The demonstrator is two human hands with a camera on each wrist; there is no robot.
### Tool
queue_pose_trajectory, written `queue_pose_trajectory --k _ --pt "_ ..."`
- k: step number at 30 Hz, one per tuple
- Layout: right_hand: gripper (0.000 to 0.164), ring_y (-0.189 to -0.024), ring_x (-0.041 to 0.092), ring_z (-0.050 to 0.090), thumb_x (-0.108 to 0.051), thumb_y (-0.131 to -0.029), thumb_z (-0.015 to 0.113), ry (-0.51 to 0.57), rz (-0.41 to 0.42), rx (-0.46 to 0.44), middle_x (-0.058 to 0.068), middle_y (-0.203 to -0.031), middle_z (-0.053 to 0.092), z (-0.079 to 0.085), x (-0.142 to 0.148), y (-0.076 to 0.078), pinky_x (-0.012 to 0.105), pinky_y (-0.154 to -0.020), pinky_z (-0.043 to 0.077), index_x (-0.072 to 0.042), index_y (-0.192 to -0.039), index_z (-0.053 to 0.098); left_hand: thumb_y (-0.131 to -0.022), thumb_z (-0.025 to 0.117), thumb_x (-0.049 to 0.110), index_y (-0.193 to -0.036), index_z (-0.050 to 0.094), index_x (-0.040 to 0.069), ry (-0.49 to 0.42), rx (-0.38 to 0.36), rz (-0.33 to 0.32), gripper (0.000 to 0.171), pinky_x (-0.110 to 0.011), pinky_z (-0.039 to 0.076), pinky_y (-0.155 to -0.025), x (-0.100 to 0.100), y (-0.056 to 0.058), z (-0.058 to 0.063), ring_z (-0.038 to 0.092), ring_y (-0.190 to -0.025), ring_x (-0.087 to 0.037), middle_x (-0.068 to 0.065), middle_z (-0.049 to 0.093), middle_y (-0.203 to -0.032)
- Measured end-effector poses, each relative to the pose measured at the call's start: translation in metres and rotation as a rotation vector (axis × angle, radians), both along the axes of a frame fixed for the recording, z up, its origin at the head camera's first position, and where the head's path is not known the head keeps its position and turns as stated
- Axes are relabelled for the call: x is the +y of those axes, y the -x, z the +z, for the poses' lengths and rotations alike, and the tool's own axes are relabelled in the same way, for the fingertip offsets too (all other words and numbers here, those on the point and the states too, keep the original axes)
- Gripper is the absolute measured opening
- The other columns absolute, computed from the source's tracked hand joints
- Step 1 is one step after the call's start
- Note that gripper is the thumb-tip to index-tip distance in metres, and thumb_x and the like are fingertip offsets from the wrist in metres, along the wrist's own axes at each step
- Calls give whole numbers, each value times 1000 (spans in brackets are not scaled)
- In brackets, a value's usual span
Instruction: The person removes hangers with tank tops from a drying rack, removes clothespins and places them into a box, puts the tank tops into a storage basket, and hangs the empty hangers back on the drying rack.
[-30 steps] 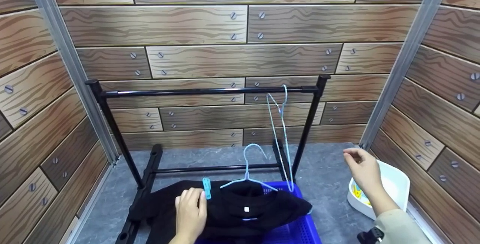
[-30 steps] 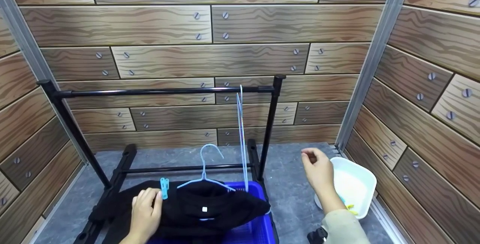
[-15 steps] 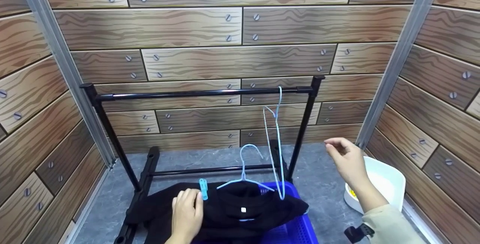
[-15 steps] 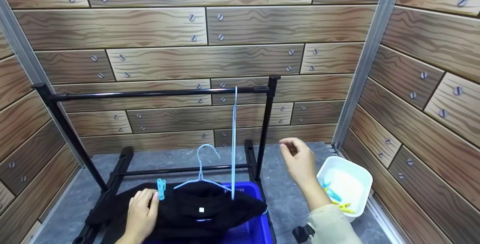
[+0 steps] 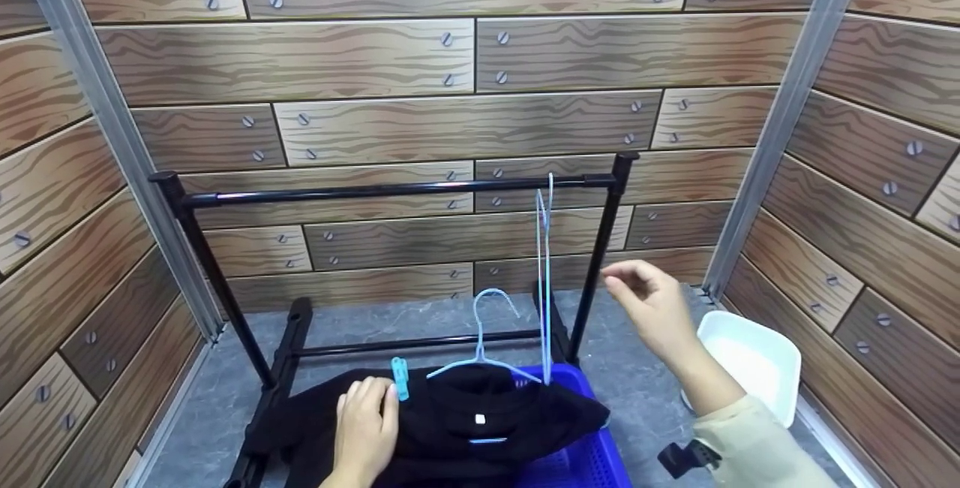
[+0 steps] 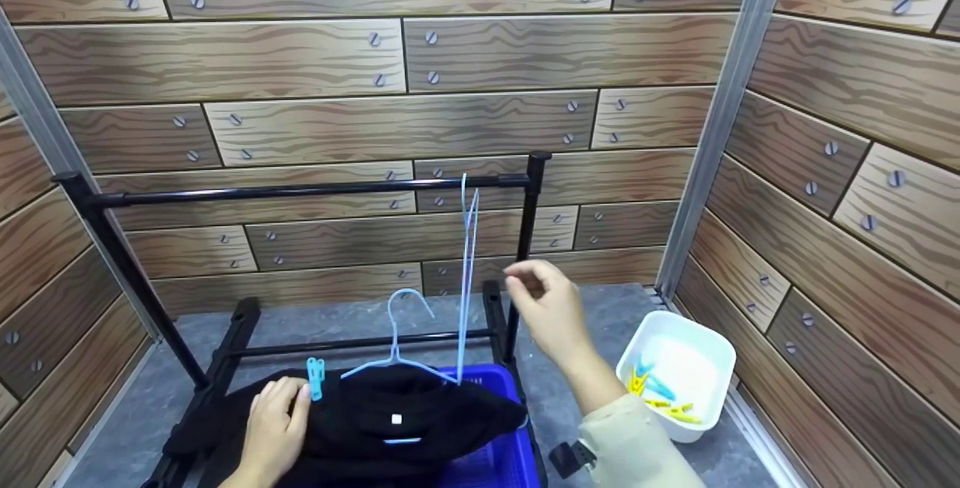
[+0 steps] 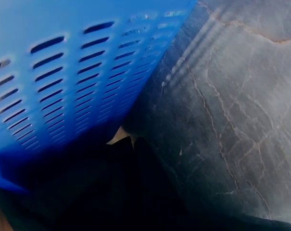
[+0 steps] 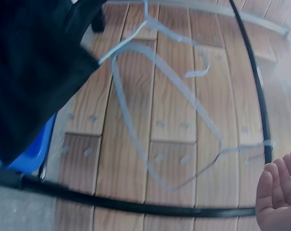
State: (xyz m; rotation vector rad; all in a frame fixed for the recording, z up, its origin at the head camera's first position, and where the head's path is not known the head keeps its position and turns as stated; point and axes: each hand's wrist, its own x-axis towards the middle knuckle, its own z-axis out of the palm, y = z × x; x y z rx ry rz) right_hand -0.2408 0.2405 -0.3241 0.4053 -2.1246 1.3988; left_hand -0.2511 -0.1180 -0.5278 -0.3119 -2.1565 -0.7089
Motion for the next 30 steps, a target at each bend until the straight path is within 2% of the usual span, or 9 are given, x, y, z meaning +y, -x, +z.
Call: queue_pose_trajectory --k 7,11,15,17,23,30 --pt "9 -70 10 57 3 -84 62 11 78 34 12 -82 64 16 -34 -8 20 -63 47 5 -92 65 -89 55 16 -82 61 17 9 1 -3 9 -30 32 -65 0 0 0 47 -73 -9 11 54 -76" --pt "9 -71 10 58 4 -83 61 52 139 18 13 -84 65 21 -55 -12 20 -65 47 6 -92 64 -88 55 15 -82 61 17 11 10 -3 9 -30 32 -65 1 0 0 48 -73 -10 10 55 -76" --pt "9 -73 10 58 4 -83 61 46 202 15 15 -87 65 24 -79 -15 21 -67 48 7 -92 63 -89 55 15 -82 61 17 0 3 -1 10 -30 31 -65 1 -1 1 48 -73 -11 10 55 -76" --pt "10 -72 10 57 3 -84 61 33 227 26 14 -87 65 21 -90 -15 22 -65 48 6 -93 63 -88 55 15 -81 61 17 -3 7 -1 10 -30 31 -65 1 -1 1 48 -73 -11 9 55 -76" --pt "8 -73 10 58 -6 -85 63 -36 243 50 2 -86 64 0 -118 -6 26 -67 48 -6 -93 66 -89 54 16 -82 61 17 -1 10 -5 10 -30 31 -65 2 -2 0 47 -73 -11 9 55 -77" --pt "8 -73 10 58 -11 -86 63 -71 297 11 -6 -85 63 -12 -152 -12 27 -69 49 -12 -93 66 -89 54 16 -83 61 17 -8 15 4 10 -30 31 -66 2 -1 -4 48 -74 -11 9 56 -78"
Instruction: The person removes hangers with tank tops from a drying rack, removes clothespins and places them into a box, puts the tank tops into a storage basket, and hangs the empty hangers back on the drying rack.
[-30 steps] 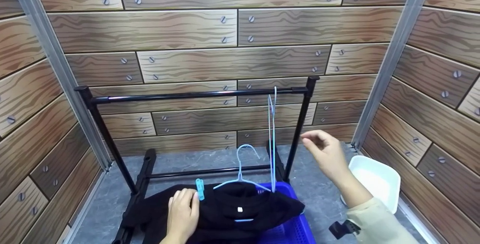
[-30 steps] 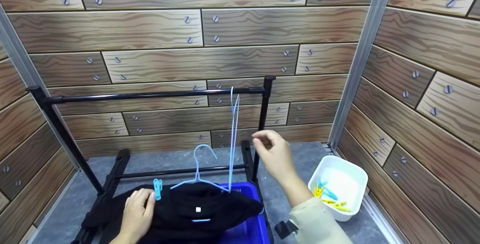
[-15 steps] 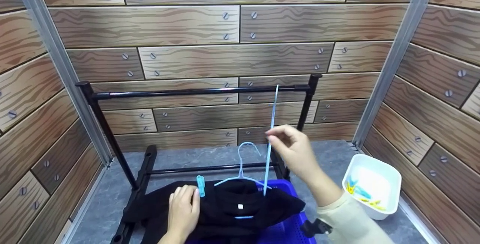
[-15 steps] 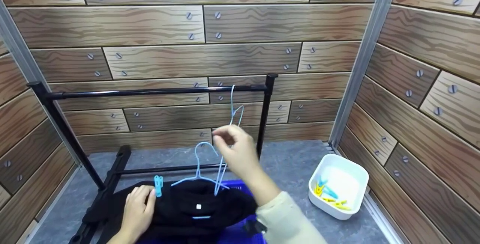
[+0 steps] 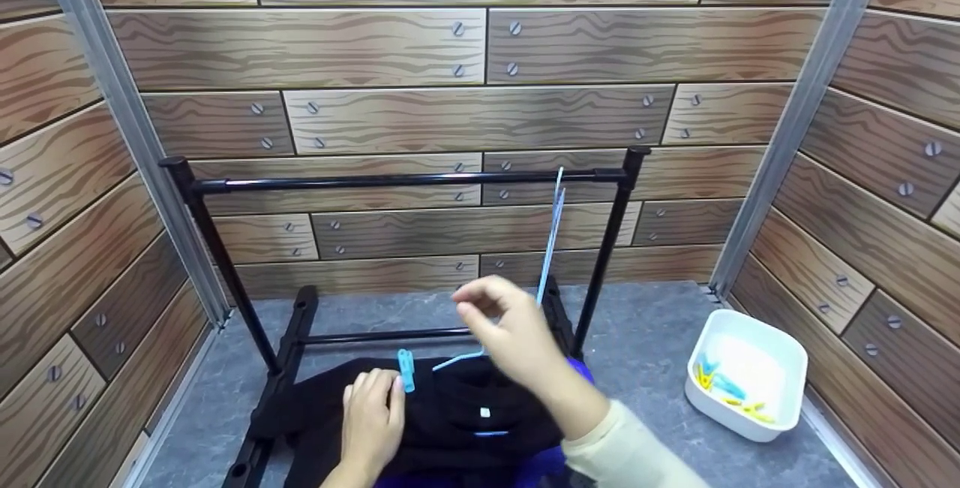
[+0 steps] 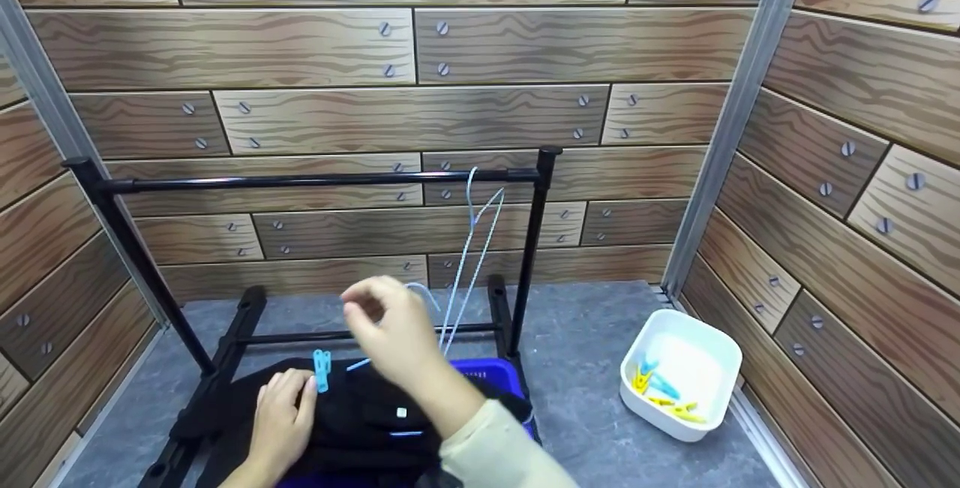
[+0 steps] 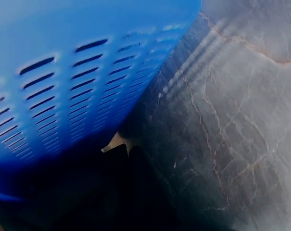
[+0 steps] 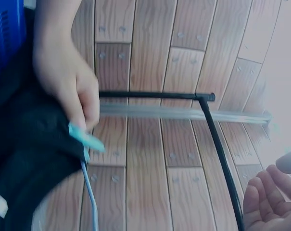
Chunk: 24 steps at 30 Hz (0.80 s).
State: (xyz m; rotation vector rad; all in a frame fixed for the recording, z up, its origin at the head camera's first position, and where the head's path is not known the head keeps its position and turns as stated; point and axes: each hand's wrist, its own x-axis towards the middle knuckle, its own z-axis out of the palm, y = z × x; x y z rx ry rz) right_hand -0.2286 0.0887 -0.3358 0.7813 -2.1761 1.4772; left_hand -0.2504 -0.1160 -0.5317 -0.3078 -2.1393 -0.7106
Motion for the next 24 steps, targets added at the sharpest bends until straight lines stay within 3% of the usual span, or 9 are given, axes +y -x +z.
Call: queue_pose_trajectory --k 7,13,20,24 --pt "9 -70 10 57 -7 -86 61 25 37 -112 1 -84 64 -15 -31 0 23 -62 48 -7 -94 66 -89 54 16 -83 61 17 -9 16 -1 9 -31 30 -66 1 1 -3 48 -74 -13 8 55 -78" --pt "8 -69 12 56 -1 -85 59 21 28 -168 10 -83 64 -10 -50 -13 23 -63 47 -2 -90 65 -90 52 17 -84 61 17 -7 10 2 10 -31 30 -67 4 -1 -5 47 -74 -12 9 55 -79" --pt "6 -71 5 59 -13 -86 62 -22 7 -180 -6 -81 63 -59 -65 19 23 -67 49 -12 -89 67 -90 53 16 -85 60 17 -9 29 -4 9 -31 30 -67 5 0 -6 46 -73 -12 9 54 -78" --pt "6 -71 2 58 -14 -85 62 -57 5 -179 -8 -80 63 -73 -73 25 21 -67 48 -12 -89 67 -90 53 16 -84 60 17 -7 47 -8 9 -31 30 -67 4 -1 -8 46 -72 -11 10 53 -78"
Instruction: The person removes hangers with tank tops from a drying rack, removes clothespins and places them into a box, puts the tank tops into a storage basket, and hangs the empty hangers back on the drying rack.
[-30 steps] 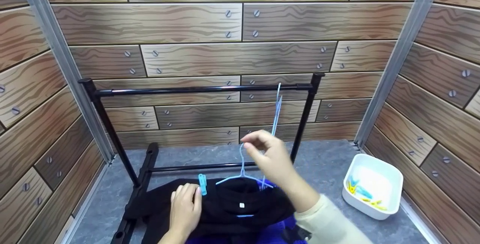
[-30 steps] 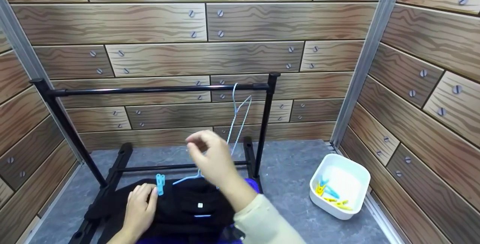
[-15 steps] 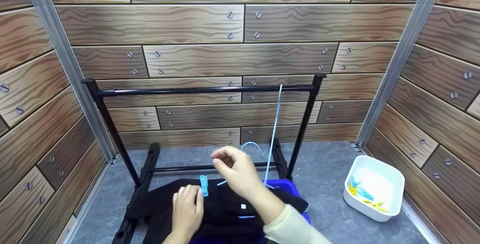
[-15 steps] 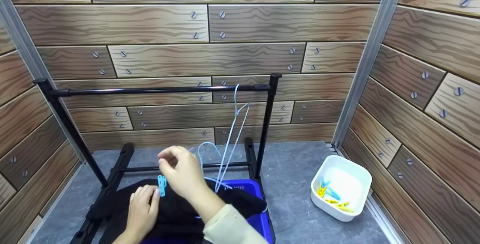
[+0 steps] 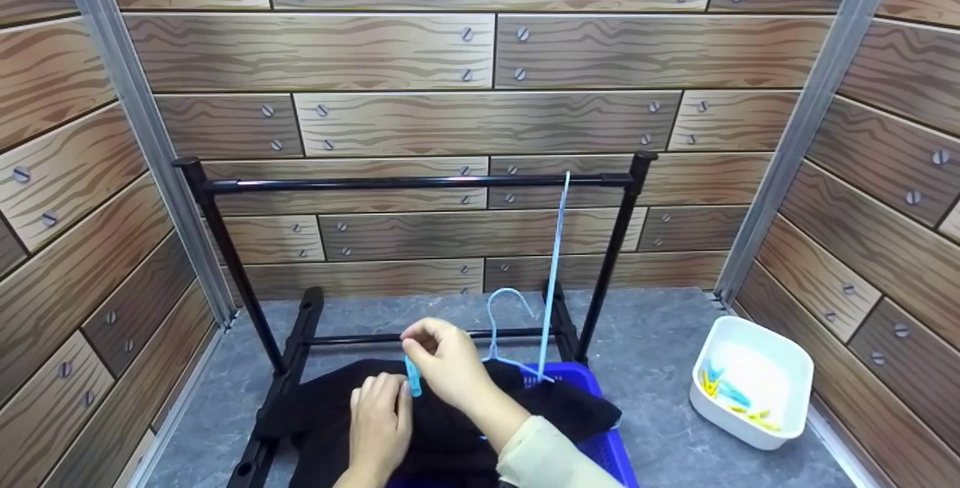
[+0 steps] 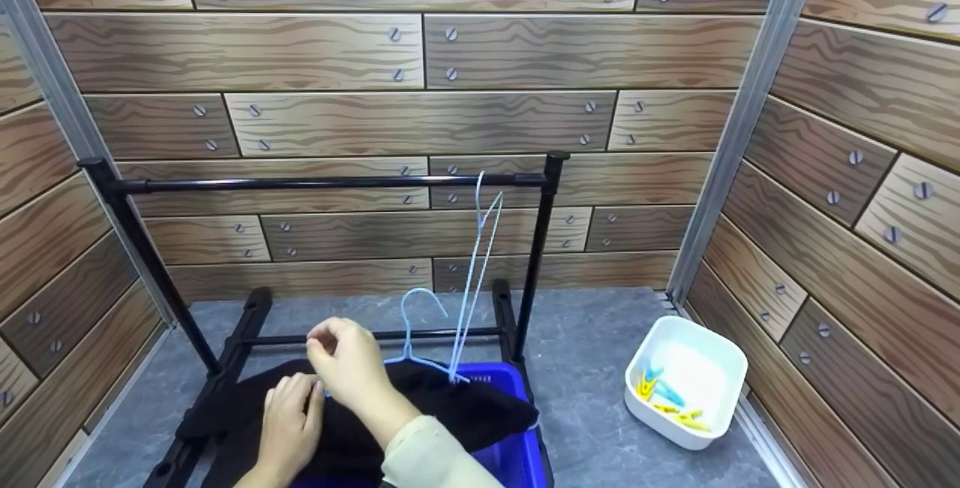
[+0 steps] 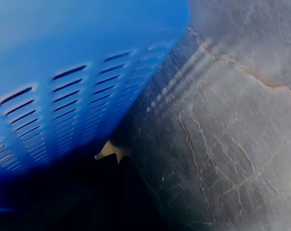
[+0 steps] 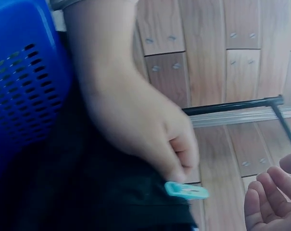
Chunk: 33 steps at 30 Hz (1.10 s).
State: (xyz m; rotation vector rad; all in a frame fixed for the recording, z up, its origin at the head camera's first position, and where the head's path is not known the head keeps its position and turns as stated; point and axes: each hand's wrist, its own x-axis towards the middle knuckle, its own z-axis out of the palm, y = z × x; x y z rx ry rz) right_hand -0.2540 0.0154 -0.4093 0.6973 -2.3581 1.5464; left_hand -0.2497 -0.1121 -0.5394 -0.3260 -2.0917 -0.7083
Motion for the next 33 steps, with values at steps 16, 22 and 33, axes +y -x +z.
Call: queue_pose_trajectory --k 16,22,33 --pt "13 -86 10 55 -16 -85 61 -430 -149 208 -7 -92 58 -40 -6 15 26 -76 46 -15 -97 65 -89 52 16 -81 57 17 17 17 12 10 -29 29 -65 2 -3 -2 43 -69 -11 10 50 -74" --pt "11 -83 12 58 -20 -84 62 -526 -198 260 -7 -89 58 -37 -3 13 27 -74 47 -16 -93 65 -88 52 15 -83 60 15 17 37 8 10 -30 29 -66 1 -2 -2 45 -71 -11 9 53 -76" --pt "6 -79 12 58 -25 -85 62 -545 -170 219 -7 -84 59 -38 -2 14 29 -70 46 -19 -86 59 -87 52 15 -81 58 15 33 58 5 9 -30 29 -66 0 0 -1 44 -71 -12 9 51 -75"
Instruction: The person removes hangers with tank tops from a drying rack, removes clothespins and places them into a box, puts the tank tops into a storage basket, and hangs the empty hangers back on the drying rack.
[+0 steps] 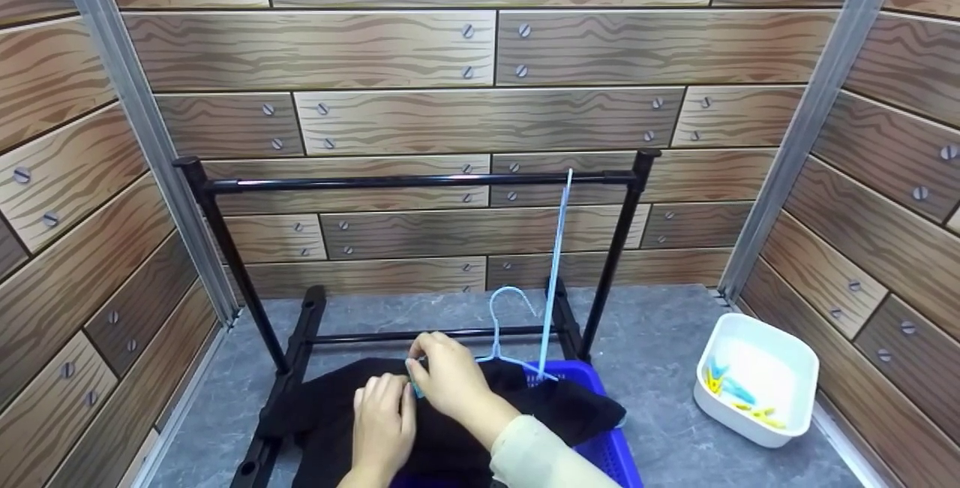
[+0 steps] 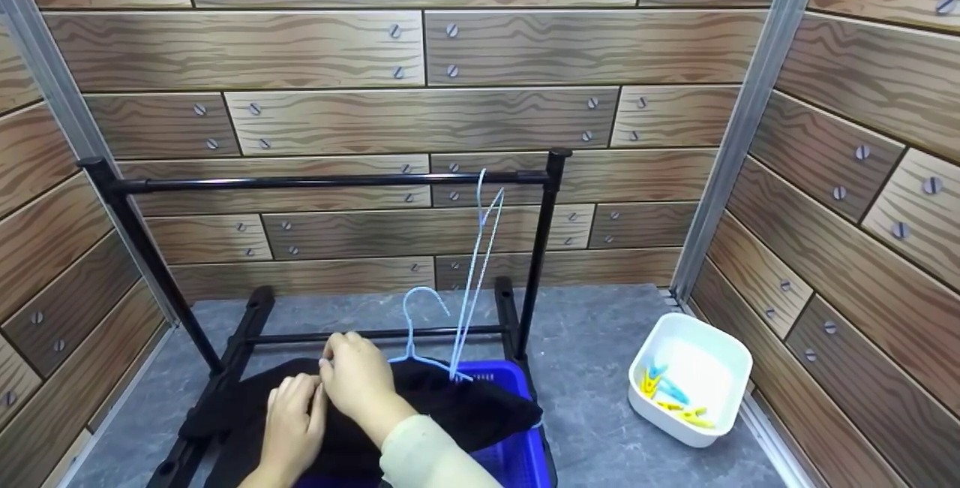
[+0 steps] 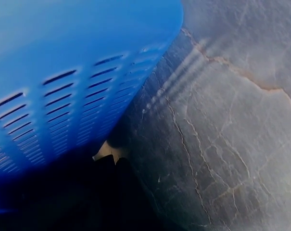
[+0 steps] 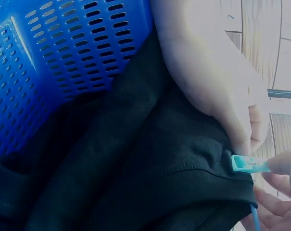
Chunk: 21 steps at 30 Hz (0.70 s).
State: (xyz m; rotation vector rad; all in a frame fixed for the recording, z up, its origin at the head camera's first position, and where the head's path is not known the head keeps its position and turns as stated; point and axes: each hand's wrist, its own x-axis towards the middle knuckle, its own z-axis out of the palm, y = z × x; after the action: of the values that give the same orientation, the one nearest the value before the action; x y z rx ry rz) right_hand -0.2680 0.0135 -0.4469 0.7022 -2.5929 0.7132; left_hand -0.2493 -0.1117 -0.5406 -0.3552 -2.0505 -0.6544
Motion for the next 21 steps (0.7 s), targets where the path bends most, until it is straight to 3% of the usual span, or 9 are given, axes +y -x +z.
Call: queue_pose_trajectory --k 7,10,15,21 --pt "10 -62 7 49 -28 -85 62 10 60 -57 -12 -72 54 -1 0 1 24 -57 41 -20 -84 56 -88 52 18 -77 54 15 4 14 3 11 -30 29 -65 0 0 0 43 -68 -14 8 47 -71" --pt "11 -70 7 54 -28 -87 61 37 96 -88 -10 -81 60 -1 0 -2 25 -63 45 -20 -93 56 -88 53 19 -75 53 16 3 12 4 14 -29 27 -63 0 -1 0 40 -65 -13 8 44 -68" --pt "31 -90 12 60 -28 -89 59 41 107 -123 0 -102 65 2 0 -4 31 -78 48 -15 -117 56 -89 53 21 -73 52 17 5 10 6 17 -27 25 -61 1 -1 0 36 -61 -12 8 40 -65" --pt "26 -93 14 61 -24 -89 60 -1 109 -137 1 -105 66 6 0 -5 30 -81 48 -8 -109 65 -91 49 20 -73 51 16 27 16 5 18 -28 25 -61 3 -1 1 37 -61 -13 8 40 -65"
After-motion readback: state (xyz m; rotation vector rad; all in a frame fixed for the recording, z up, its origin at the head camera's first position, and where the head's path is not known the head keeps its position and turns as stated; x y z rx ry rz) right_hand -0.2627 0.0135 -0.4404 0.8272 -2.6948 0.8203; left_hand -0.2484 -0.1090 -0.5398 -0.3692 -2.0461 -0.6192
